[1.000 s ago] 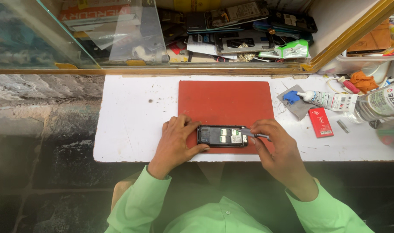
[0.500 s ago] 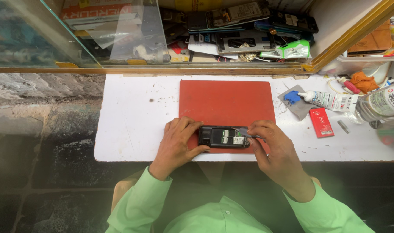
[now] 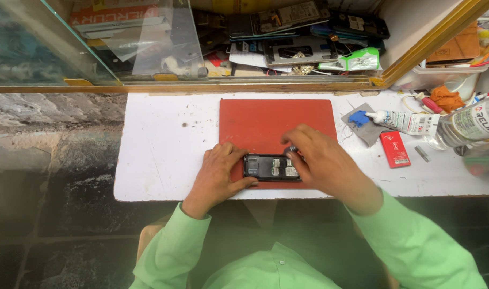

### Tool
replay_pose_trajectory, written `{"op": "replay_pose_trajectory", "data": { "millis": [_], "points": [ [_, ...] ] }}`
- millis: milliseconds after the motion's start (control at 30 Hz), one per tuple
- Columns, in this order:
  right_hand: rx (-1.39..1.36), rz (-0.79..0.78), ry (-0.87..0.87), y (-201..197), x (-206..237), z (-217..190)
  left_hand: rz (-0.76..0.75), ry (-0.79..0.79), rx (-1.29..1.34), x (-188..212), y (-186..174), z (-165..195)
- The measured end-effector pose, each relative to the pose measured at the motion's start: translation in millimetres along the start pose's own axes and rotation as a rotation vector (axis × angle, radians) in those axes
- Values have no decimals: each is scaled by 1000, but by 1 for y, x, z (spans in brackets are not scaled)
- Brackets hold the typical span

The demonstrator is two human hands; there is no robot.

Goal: The person disassembles a feature phone by removing the battery, unscrewing the back cover, and prying open the casing. They then remove the keypad and extract the internal circuit board using a screwdriver and a metal tool.

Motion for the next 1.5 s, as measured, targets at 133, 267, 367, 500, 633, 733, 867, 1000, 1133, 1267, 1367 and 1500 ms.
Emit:
{"op": "replay_pose_trajectory", "data": {
  "millis": [133, 267, 367, 500, 633, 733, 867, 1000, 1133, 1267, 1367, 1500],
  "points": [
    [192, -157, 129, 19, -18, 23, 18, -1, 11, 0, -2, 1],
    [166, -134, 98, 26, -25, 24, 20, -3, 20, 2, -1, 2],
    [-74, -135, -46, 18, -19, 11, 14, -14, 15, 3, 0, 0],
    [102, -101, 39, 14, -19, 18, 21, -13, 18, 3, 0, -1],
    [95, -205, 155, 23, -21, 28, 36, 6, 12, 2, -1, 1],
    [-40, -185, 13, 20, -22, 15, 25, -5, 18, 3, -1, -1],
    [123, -113, 77, 18, -21, 24, 20, -5, 14, 3, 1, -1],
    [23, -5, -129, 9, -20, 3, 40, 13, 7, 3, -1, -1],
    [87, -174, 105, 20, -18, 24, 32, 10, 13, 2, 0, -2],
    [66, -64, -27, 12, -20, 9, 25, -1, 9, 3, 1, -3],
    [92, -104, 31, 15, -20, 12, 33, 18, 10, 3, 1, 0],
    [101, -21, -97, 6, -23, -5, 14, -10, 4, 2, 2, -3]
  ]
}}
Point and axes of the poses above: each hand's wrist, its own x-axis away from the middle knuckle, its own y-axis out of the palm, z = x × y, the point moved 9 cm from there along -x, towards the middle knuckle, and after that the axes turned 9 degrees about z, right-handed, at the moved point
